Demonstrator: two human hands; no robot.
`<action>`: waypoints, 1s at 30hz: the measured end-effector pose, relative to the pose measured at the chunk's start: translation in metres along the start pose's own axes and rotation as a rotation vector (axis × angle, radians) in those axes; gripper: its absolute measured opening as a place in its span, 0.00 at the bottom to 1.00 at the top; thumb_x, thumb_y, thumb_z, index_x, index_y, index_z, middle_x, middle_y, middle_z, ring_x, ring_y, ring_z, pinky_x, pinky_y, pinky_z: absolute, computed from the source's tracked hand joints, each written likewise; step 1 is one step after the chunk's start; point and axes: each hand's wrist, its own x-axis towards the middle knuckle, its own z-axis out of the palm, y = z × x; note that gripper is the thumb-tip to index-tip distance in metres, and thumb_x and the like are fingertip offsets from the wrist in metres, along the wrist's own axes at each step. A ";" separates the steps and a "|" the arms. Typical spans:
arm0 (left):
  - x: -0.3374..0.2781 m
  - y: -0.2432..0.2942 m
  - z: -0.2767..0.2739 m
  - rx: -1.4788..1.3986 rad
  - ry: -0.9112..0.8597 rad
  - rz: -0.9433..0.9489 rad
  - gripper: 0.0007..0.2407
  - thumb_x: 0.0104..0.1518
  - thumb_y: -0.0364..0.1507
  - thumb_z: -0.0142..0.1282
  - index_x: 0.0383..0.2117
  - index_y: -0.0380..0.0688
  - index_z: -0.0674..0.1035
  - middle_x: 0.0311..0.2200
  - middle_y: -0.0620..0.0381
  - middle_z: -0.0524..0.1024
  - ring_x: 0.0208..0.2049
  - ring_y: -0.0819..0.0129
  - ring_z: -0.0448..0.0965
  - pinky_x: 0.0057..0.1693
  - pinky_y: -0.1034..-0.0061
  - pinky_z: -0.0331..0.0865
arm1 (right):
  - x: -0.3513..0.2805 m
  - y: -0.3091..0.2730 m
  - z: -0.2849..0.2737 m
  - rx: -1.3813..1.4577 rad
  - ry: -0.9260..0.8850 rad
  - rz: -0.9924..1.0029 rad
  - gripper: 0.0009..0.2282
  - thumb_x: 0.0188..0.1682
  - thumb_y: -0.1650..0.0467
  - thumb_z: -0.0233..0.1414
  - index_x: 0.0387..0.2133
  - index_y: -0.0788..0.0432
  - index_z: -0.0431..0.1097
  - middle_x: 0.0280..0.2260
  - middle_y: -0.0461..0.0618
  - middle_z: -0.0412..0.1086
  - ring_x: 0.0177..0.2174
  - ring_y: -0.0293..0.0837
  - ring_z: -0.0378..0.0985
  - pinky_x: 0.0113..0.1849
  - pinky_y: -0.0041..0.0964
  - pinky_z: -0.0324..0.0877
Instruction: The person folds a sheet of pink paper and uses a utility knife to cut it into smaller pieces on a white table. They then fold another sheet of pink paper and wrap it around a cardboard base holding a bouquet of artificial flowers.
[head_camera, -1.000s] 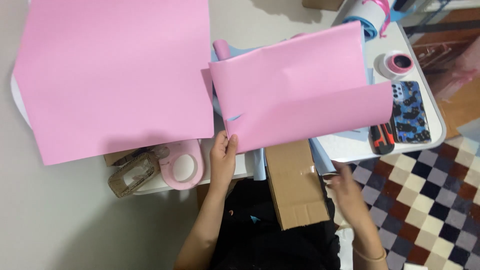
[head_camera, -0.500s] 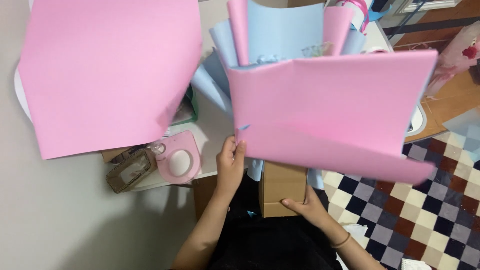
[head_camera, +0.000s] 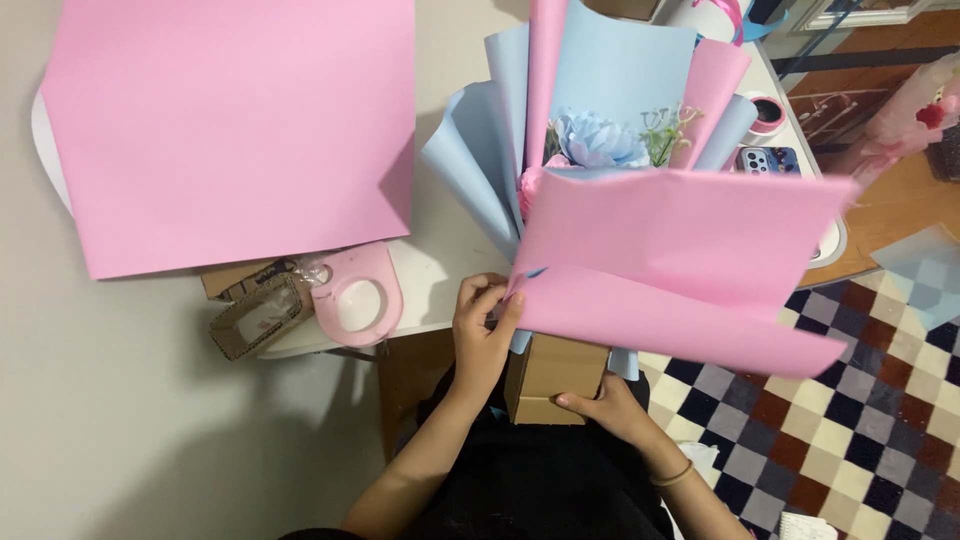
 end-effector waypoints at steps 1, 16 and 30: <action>0.000 -0.004 0.003 -0.009 0.013 0.079 0.09 0.61 0.33 0.57 0.39 0.40 0.83 0.34 0.60 0.68 0.34 0.72 0.71 0.41 0.80 0.68 | 0.000 0.001 -0.001 -0.020 -0.005 0.013 0.30 0.34 0.62 0.65 0.52 0.60 0.70 0.49 0.52 0.77 0.49 0.45 0.80 0.51 0.38 0.76; 0.002 -0.007 0.010 -0.190 0.095 -0.093 0.07 0.58 0.32 0.64 0.31 0.42 0.85 0.23 0.60 0.68 0.33 0.74 0.71 0.43 0.77 0.65 | -0.012 -0.057 0.004 -0.300 -0.094 0.089 0.33 0.41 0.57 0.66 0.52 0.71 0.68 0.44 0.72 0.76 0.45 0.65 0.81 0.42 0.59 0.77; 0.002 -0.011 0.010 -0.133 0.083 -0.070 0.10 0.56 0.38 0.60 0.28 0.45 0.81 0.25 0.63 0.75 0.32 0.72 0.74 0.44 0.77 0.66 | -0.048 -0.053 -0.063 -0.411 -0.494 0.151 0.42 0.35 0.50 0.62 0.61 0.55 0.56 0.49 0.42 0.78 0.45 0.33 0.78 0.48 0.29 0.73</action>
